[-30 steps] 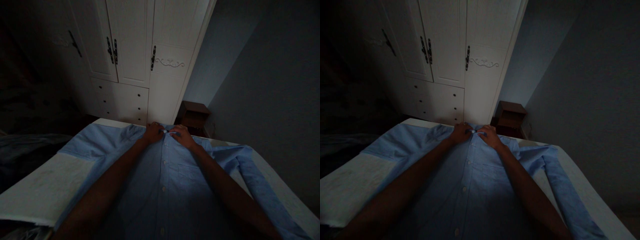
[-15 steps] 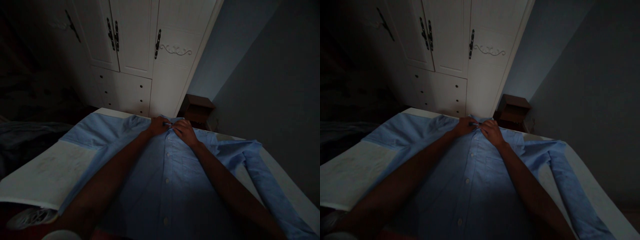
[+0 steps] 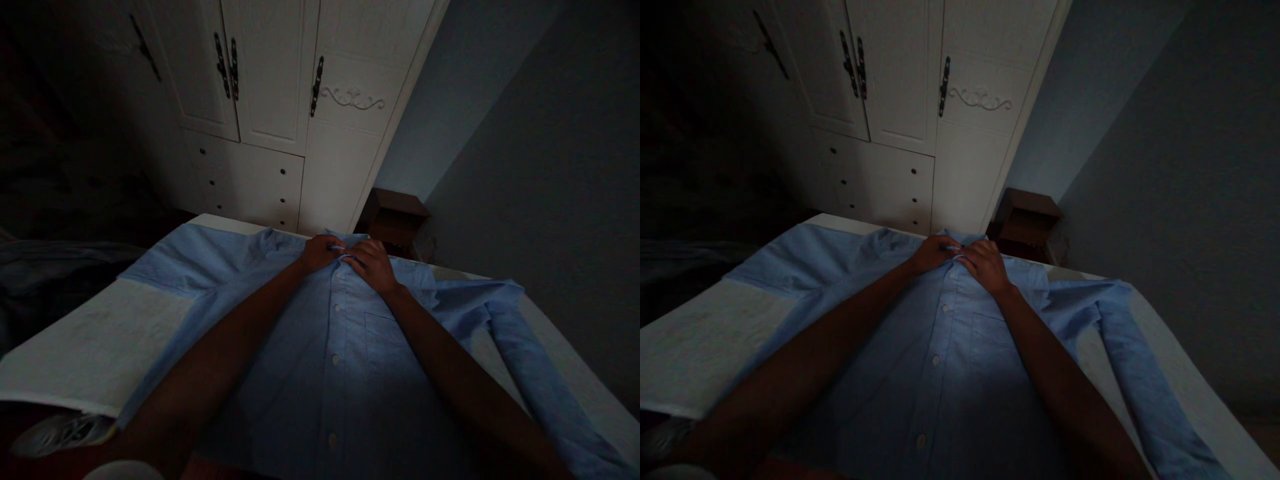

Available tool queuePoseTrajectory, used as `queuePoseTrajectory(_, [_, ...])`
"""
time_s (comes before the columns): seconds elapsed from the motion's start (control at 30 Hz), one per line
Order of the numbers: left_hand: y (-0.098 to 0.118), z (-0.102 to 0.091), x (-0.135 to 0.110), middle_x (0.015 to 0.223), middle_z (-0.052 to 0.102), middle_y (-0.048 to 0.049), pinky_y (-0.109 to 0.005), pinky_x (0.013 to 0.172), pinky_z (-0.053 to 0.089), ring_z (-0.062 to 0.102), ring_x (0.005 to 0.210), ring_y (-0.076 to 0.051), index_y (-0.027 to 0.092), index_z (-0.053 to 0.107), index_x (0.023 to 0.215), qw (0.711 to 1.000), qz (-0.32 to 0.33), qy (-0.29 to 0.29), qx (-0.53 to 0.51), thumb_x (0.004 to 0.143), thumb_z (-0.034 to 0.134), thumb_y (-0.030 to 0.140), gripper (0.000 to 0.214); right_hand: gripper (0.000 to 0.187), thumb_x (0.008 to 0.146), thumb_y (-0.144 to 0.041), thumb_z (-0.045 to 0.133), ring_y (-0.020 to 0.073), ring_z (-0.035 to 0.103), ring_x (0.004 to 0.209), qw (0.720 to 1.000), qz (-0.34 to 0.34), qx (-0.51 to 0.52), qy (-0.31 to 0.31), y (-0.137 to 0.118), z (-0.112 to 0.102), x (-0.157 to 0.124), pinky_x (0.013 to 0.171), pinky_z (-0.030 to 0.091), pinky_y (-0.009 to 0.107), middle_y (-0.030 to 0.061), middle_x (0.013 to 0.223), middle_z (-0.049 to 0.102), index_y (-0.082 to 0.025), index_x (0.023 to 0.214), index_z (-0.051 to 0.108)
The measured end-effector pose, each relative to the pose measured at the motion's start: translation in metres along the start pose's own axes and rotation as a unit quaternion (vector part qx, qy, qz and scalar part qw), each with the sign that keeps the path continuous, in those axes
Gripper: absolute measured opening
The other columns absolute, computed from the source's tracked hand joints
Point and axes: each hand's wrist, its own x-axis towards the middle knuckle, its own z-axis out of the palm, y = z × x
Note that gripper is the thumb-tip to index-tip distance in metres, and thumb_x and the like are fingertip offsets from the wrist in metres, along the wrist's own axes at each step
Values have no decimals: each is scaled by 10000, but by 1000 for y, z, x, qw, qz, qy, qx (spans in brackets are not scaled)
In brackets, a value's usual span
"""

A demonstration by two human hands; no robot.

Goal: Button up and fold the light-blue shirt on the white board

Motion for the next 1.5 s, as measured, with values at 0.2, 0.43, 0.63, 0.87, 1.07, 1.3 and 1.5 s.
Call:
queuePoseTrajectory(0.2, [2, 1, -2, 1009, 741, -16, -299, 939, 489, 675, 976, -162, 192, 689, 977, 999, -4, -1, -38, 789, 620, 238, 206, 327, 958, -433, 487, 253, 550, 977, 1000, 0, -19, 15, -1, 0, 0, 886, 385, 405, 87, 972, 690, -208, 1038, 711])
queuePoseTrajectory(0.43, [10, -2, -11, 1075, 719, 0, -326, 952, 470, 661, 1015, -175, 241, 576, 1165, 1000, 8, -20, -16, 752, 642, 218, 419, 331, 967, -434, 465, 259, 535, 988, 1000, -21, -21, -8, 0, 0, -1, 886, 369, 423, 84, 969, 671, -235, 1081, 704])
queuePoseTrajectory(0.63, [19, -3, -21, 1215, 643, -58, -482, 1052, 305, 521, 1201, -265, 234, 572, 1169, 981, 88, -5, 173, 771, 625, 291, 405, 365, 978, -439, 417, 266, 509, 967, 1000, -12, -16, -14, -3, -1, 0, 870, 366, 427, 101, 957, 642, -210, 1056, 691])
queuePoseTrajectory(0.87, [34, -7, -29, 1248, 563, -137, -442, 962, 370, 504, 1158, -300, 196, 569, 1219, 936, 163, 19, 310, 848, 553, 334, 397, 384, 991, -426, 374, 267, 498, 955, 1000, -7, -25, -2, -2, -1, 1, 862, 372, 417, 114, 957, 625, -180, 1057, 662])
queuePoseTrajectory(1.07, [28, 2, -29, 1095, 647, -84, -339, 907, 452, 589, 1032, -225, 204, 593, 1170, 947, 111, 10, 300, 920, 494, 388, 326, 332, 989, -338, 389, 278, 494, 984, 1000, 11, -12, -24, 0, 0, 1, 883, 364, 421, 109, 973, 628, -210, 1131, 661])
queuePoseTrajectory(1.3, [25, 2, -27, 1093, 691, -85, -346, 883, 459, 611, 1011, -228, 224, 663, 1165, 945, 118, -5, 306, 957, 454, 421, 355, 296, 975, -312, 443, 260, 537, 945, 999, 18, 42, -13, 7, 5, 0, 852, 406, 406, 89, 925, 654, -237, 1113, 694])
queuePoseTrajectory(1.5, [31, -2, -27, 1014, 717, -104, -373, 875, 459, 631, 992, -247, 211, 707, 1107, 936, 90, -43, 337, 949, 468, 348, 317, 274, 966, -330, 479, 225, 601, 907, 985, 3, 168, -27, 15, 10, 0, 860, 468, 395, 69, 914, 690, -256, 1084, 715])
